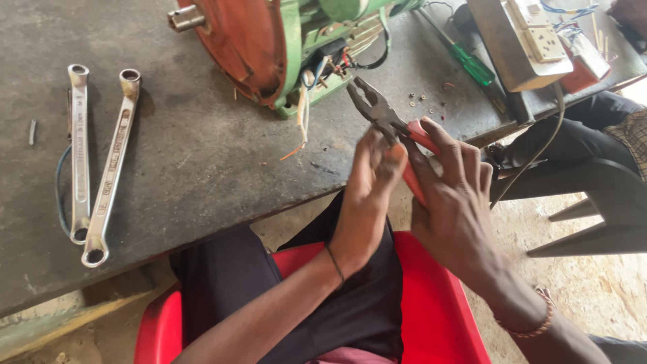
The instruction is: The person strips insulation from a red wire using pliers, then inserts the wire into a terminal on a green electric motor. They use pliers to secure the connection and repeat the process for another wire, ensuring each is properly seated in the terminal block.
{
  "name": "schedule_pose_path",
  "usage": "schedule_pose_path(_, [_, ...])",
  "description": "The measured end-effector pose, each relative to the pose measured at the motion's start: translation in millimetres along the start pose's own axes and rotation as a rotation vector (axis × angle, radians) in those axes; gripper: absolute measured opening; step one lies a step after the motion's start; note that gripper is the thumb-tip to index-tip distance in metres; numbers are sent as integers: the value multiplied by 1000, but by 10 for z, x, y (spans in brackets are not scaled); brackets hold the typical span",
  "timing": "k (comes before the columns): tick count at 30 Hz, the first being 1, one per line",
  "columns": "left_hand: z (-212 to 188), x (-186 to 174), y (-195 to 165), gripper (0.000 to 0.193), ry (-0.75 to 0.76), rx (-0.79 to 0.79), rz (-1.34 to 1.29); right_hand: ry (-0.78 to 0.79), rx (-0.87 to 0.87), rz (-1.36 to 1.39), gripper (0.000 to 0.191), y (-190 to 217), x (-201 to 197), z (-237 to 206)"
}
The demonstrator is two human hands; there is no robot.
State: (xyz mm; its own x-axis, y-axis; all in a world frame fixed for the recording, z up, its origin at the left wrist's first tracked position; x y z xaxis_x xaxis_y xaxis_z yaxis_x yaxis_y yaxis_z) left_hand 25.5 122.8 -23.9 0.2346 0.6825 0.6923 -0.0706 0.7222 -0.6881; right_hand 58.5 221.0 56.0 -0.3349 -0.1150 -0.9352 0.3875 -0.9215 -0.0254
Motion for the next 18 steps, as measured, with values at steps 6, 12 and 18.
schedule_pose_path(6, [232, -2, -56, 32, -17, 101, -88, -49, -34, -97, 80, 76, -37, 48])
schedule_pose_path(12, [195, -83, -122, 28, -56, 55, -28, -72, -47, -109, 77, 113, -37, 43])
schedule_pose_path(18, [244, -124, -151, 26, -80, 74, -35, -66, -47, -31, 66, 126, 1, 110])
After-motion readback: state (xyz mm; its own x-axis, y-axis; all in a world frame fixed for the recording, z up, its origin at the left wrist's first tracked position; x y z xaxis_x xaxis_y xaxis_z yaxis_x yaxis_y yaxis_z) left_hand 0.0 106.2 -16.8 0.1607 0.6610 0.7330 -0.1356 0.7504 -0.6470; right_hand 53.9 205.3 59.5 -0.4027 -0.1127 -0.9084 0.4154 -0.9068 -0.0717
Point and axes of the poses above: each hand's wrist, its own z-axis towards the middle knuckle, its own x-axis out of the palm, y = z × x, the point moved 3 cm from there along z, towards the middle knuckle, and after that the axes turned 1 degree about z, right-handed, at the moved point
